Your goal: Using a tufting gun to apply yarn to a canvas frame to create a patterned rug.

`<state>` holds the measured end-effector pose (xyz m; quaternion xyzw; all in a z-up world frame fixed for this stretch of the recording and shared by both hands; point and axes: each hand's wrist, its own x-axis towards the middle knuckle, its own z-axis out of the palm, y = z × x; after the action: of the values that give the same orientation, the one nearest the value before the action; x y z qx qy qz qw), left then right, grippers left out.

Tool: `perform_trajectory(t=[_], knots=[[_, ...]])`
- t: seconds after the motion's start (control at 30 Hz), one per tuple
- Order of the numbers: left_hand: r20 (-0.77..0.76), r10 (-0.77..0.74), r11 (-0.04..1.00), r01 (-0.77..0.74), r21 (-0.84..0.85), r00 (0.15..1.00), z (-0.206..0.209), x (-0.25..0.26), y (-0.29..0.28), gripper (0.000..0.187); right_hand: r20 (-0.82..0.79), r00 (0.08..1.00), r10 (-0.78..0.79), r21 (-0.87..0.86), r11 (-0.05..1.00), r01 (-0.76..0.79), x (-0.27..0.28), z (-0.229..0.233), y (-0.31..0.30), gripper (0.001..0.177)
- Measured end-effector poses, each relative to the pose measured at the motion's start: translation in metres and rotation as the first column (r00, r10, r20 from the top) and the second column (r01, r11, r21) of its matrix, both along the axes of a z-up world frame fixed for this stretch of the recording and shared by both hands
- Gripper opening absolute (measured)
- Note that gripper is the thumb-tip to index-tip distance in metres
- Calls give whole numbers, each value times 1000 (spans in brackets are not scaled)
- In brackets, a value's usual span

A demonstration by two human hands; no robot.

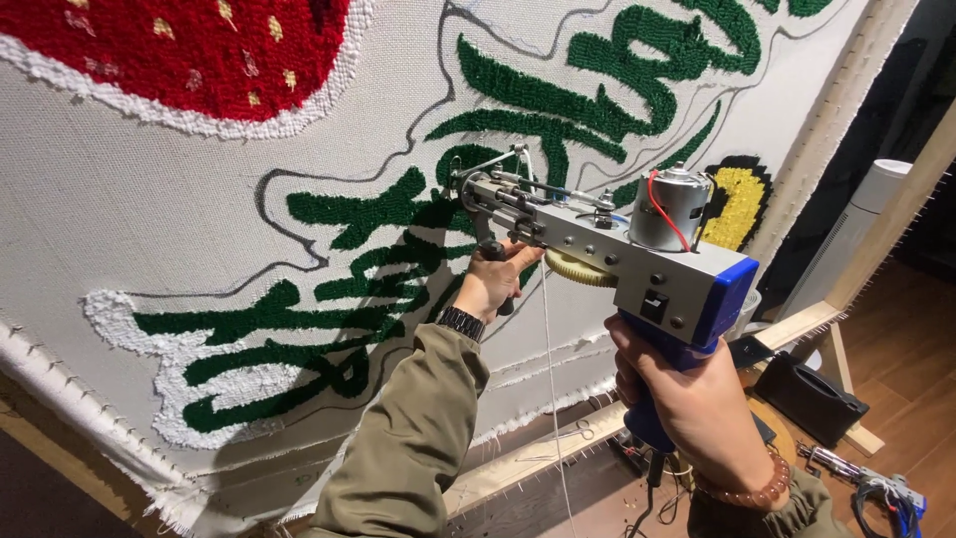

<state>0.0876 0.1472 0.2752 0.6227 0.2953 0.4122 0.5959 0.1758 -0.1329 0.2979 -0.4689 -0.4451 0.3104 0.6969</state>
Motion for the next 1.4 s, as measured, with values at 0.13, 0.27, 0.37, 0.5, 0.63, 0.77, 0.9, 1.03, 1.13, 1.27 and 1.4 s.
perform_trajectory(t=[0.13, 0.27, 0.37, 0.5, 0.63, 0.77, 0.9, 1.03, 1.13, 1.27, 1.4], knots=[[7, 13, 1000, -13, -16, 1000, 2, -1, -2, 37, -87, 991, -107, -92, 991, 98, -11, 13, 0, 47], [12, 10, 1000, -10, -9, 1000, 3, -1, -4, 33, -57, 993, -102, -94, 991, 97, -7, 12, -1, 41], [-11, -10, 1000, 10, -4, 1000, 4, -2, -7, 39, 19, 999, -47, -31, 998, 47, -8, 16, -2, 35], [69, -50, 999, 49, 15, 996, -4, 3, -6, 26, -28, 985, -171, -84, 982, 168, -9, 21, -6, 36], [92, -70, 994, 62, 86, 993, -12, 8, 0, 18, -76, 962, -264, -158, 955, 249, -4, 16, -4, 52], [83, -52, 996, 46, 74, 995, -11, 7, -1, 20, 32, 950, -309, -161, 937, 310, -4, 15, -2, 57], [28, -12, 998, 10, 63, 1000, -9, 5, 1, 24, -7, 976, -216, -141, 967, 213, -2, 7, 0, 66], [-36, 19, 999, -18, 37, 999, -10, 4, 9, 28, -18, 990, -142, -74, 987, 140, -16, 7, 0, 48], [-43, 0, 999, 2, 37, 999, -5, 0, 3, 23, -61, 990, -131, -81, 989, 126, -17, 7, 2, 49], [-7, 37, 999, -37, 12, 999, -5, 4, 7, 25, -31, 990, -139, -95, 986, 136, -18, 10, 3, 50], [66, -84, 995, 79, 62, 994, -9, 6, 18, 36, -68, 987, -147, -72, 987, 142, -22, 12, 6, 49]])
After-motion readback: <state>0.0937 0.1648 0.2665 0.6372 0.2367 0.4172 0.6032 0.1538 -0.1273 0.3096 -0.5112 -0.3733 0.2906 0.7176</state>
